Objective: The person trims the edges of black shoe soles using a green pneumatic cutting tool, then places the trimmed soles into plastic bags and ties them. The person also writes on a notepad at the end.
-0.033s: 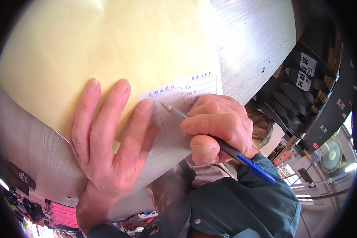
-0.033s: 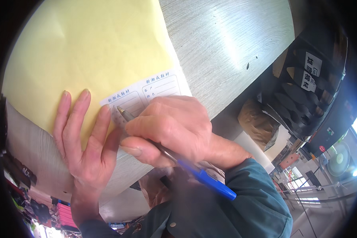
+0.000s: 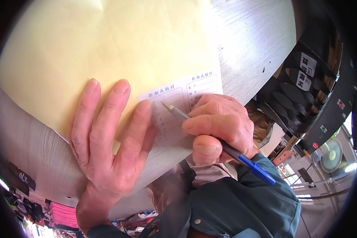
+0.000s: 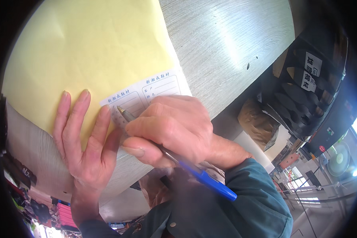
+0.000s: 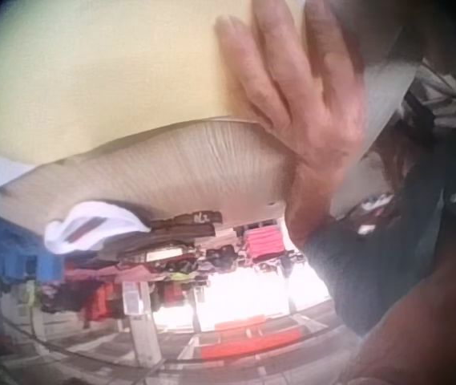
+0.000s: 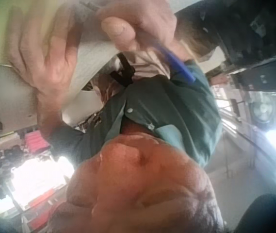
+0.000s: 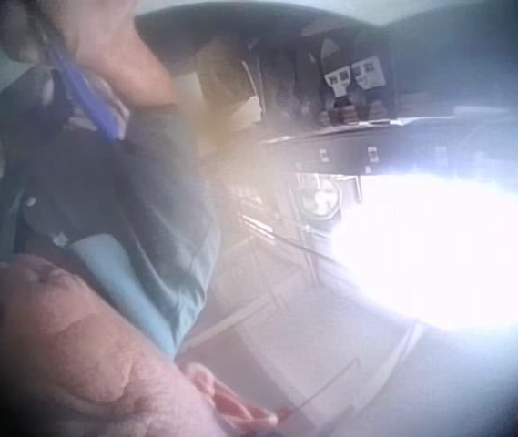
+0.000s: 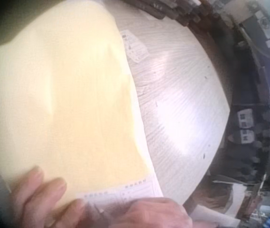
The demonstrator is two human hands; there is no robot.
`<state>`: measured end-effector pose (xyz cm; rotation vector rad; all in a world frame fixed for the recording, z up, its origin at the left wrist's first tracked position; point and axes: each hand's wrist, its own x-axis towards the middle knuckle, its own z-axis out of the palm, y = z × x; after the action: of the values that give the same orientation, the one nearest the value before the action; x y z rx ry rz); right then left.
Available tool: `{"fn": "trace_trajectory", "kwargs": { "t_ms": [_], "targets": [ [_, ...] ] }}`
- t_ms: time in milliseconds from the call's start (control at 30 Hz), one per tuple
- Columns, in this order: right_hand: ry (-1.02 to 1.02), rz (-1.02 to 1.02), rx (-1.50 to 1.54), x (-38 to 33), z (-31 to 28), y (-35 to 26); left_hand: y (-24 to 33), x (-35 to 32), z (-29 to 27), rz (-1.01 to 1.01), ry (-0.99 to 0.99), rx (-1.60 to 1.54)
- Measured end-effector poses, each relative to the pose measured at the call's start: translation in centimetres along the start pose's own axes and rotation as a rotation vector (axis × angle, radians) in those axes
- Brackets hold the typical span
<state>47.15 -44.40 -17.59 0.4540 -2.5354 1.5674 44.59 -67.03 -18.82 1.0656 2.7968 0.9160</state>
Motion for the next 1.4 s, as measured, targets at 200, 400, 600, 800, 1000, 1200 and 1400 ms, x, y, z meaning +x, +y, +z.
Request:
{"fn": "trace_trajectory", "kwargs": {
  "t_ms": [200, 400, 600, 800, 1000, 1200, 1400],
  "targets": [
    [0.069, -0.001, 0.031, 0.0, 0.6, 0.2, -0.2, -0.2, -0.1, -0.005, -0.005, -0.012],
    [0.091, -0.001, 0.060, 0.2, 0.6, 0.3, 0.1, 0.0, 0.1, -0.006, 0.001, -0.014],
    [0.089, 0.042, 0.055, 0.3, 0.6, 0.2, -0.1, 0.1, -0.1, 0.003, -0.005, -0.009],
    [0.075, 0.035, 0.016, 0.5, 0.8, 0.1, -0.3, -0.1, -0.1, 0.003, -0.009, -0.014],
    [0.116, 0.032, 0.022, 0.4, 1.2, 0.3, -0.3, 0.0, -0.3, -0.003, -0.022, -0.016],
    [0.154, 0.052, 0.008, 0.1, 0.6, 0.2, 0.1, 0.3, -0.3, -0.017, -0.041, -0.027],
    [0.192, 0.039, 0.014, 0.0, 1.1, 0.3, -0.1, 0.2, -0.7, -0.020, -0.062, -0.023]
  ]
}}
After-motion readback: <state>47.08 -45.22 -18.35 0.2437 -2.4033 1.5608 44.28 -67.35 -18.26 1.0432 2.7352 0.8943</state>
